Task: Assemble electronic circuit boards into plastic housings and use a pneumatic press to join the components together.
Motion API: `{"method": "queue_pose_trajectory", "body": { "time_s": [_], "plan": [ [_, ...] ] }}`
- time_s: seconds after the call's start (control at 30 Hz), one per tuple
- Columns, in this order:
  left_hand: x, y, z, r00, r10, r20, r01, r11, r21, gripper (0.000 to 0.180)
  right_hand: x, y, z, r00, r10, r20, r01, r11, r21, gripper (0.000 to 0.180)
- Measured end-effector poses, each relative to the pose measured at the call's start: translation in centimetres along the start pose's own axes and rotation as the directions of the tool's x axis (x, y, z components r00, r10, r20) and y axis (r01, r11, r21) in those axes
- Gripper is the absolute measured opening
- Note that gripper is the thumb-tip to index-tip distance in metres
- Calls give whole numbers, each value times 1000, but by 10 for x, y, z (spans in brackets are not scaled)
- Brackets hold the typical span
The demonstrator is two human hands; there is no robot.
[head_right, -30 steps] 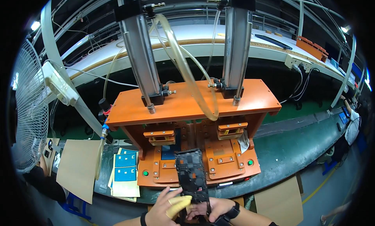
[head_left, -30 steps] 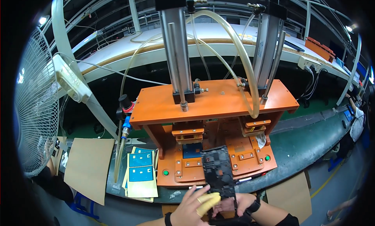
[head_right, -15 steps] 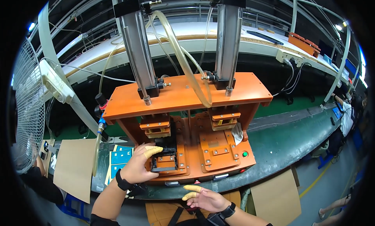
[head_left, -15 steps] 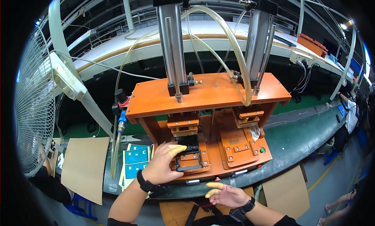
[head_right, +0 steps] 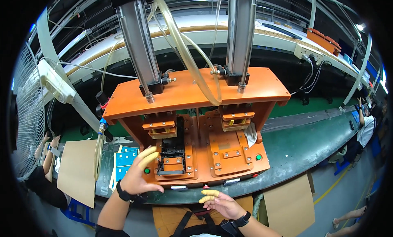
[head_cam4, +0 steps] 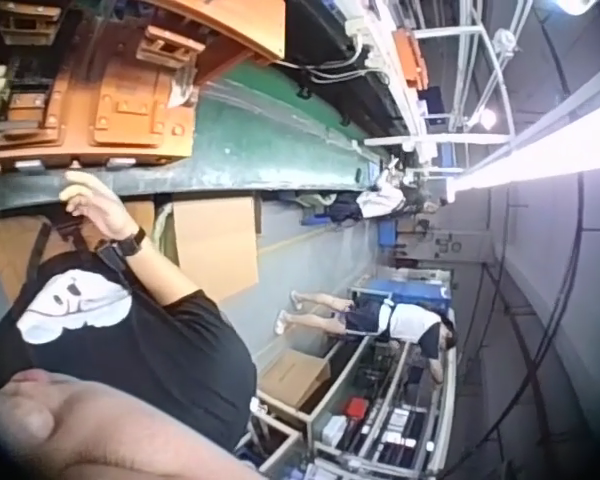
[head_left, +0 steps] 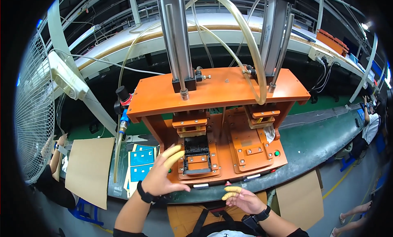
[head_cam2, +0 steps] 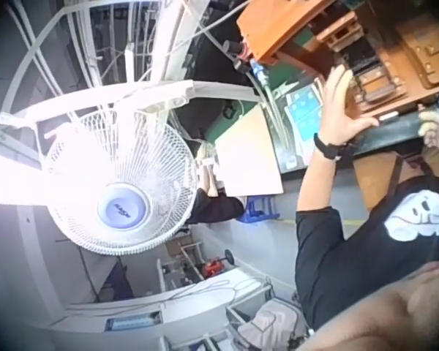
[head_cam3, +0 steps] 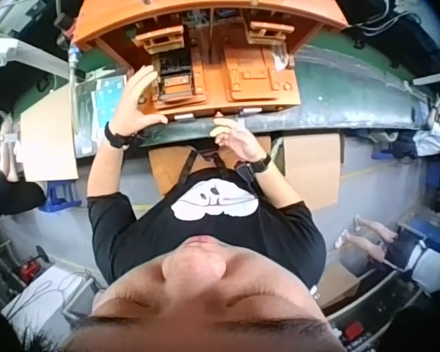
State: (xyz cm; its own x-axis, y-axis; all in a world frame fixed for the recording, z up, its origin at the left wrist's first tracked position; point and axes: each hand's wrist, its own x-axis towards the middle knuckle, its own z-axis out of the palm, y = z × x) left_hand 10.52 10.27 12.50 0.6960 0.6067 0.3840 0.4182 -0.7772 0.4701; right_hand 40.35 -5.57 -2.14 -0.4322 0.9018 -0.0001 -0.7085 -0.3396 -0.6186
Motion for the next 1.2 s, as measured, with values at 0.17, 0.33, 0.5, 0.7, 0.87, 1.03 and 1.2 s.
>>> {"method": "queue_pose_trajectory", "body": {
  "time_s": [0.17, 0.33, 0.5, 0.7, 0.87, 1.03, 1.2],
  "plan": [
    [-71, -14, 11, 979, -130, -158, 160, 968, 193, 71, 3, 10, -3, 999, 16, -49, -22, 990, -138, 47],
    [-81, -3, 20, 968, -220, -116, 232, 968, 100, 76, 16, 20, -5, 996, 70, -48, -76, 986, -149, 45],
    [-121, -52, 35, 829, -376, -413, 390, 919, -54, 53, 36, 37, 18, 991, 132, -14, -130, 944, -303, 44],
    [-127, -80, 43, 754, -531, -387, 610, 784, 115, 31, 73, 74, 47, 961, 268, 69, -205, 857, -472, 47],
    [-120, -67, 41, 727, -557, -403, 657, 734, 171, 25, 118, 92, 70, 967, 198, 163, -31, 722, -691, 46],
    [-119, -73, 42, 769, -487, -415, 594, 784, 181, 14, 161, 101, 97, 938, 197, 286, 169, 458, -873, 52],
    [-141, -111, 28, 646, -704, -296, 574, 703, -420, 10, 180, 113, 103, 917, 337, 215, 196, 91, -976, 61]
  ]
}}
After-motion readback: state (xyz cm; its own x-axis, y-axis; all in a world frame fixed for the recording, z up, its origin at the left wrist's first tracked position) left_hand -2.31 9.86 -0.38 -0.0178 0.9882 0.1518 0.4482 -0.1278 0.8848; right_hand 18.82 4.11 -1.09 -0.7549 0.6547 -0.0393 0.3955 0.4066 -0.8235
